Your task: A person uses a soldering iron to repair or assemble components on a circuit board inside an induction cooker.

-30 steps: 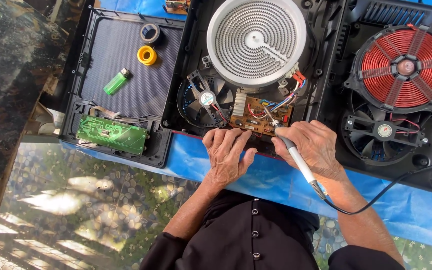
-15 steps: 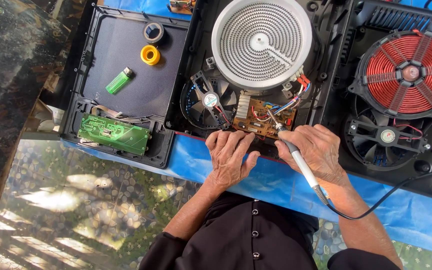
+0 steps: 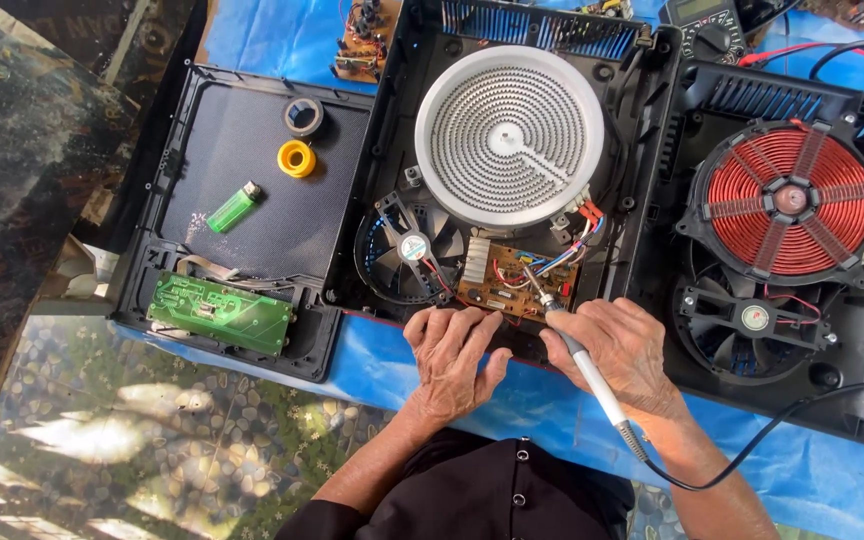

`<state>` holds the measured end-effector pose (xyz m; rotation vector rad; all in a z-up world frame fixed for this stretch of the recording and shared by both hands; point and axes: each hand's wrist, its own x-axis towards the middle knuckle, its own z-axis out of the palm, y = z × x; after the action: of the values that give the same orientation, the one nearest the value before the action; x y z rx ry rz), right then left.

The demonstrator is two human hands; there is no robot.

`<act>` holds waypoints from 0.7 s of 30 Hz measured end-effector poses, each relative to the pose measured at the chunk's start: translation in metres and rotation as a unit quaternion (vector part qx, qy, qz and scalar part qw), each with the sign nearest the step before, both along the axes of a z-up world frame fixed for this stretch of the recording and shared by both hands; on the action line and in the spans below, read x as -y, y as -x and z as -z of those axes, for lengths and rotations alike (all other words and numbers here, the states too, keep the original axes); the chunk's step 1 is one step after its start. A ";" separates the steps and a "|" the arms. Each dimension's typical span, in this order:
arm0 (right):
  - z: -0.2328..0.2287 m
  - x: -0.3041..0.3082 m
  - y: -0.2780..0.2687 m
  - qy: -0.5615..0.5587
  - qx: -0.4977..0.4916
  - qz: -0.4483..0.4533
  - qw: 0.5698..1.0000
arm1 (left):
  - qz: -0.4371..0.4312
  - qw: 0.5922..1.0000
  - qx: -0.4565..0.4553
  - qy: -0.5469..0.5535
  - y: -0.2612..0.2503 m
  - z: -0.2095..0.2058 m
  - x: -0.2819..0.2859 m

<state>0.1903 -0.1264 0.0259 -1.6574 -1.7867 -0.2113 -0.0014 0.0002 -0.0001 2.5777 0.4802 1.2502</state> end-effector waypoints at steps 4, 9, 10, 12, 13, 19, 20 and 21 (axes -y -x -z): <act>-0.003 0.003 -0.001 0.010 0.003 -0.002 1.000 | -0.003 1.000 0.002 0.001 -0.002 -0.012 0.003; 0.001 -0.003 0.003 -0.011 0.036 0.050 0.998 | 0.009 1.000 -0.015 0.016 -0.007 -0.039 -0.001; 0.002 -0.003 0.003 -0.006 0.039 0.047 0.998 | 0.013 0.999 -0.019 0.025 -0.007 -0.040 -0.002; 0.006 0.002 0.004 0.006 0.034 0.050 0.998 | 0.015 0.999 -0.017 0.029 -0.007 -0.041 0.001; 0.009 0.004 0.004 0.020 0.030 0.048 0.998 | 0.011 0.999 -0.013 0.036 -0.008 -0.041 0.001; 0.012 0.001 0.003 0.017 0.049 0.057 0.997 | 0.016 0.999 -0.025 0.023 -0.009 -0.037 -0.005; 0.011 0.000 0.003 0.018 0.050 0.054 0.997 | 0.013 0.999 -0.025 0.024 -0.009 -0.036 -0.005; 0.010 0.000 0.004 0.018 0.040 0.058 0.997 | 0.014 0.999 -0.022 0.021 -0.010 -0.035 -0.005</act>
<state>0.1868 -0.1266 0.0160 -1.8025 -1.7635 -0.3030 0.0082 0.0054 0.0348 2.5726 0.4733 1.1644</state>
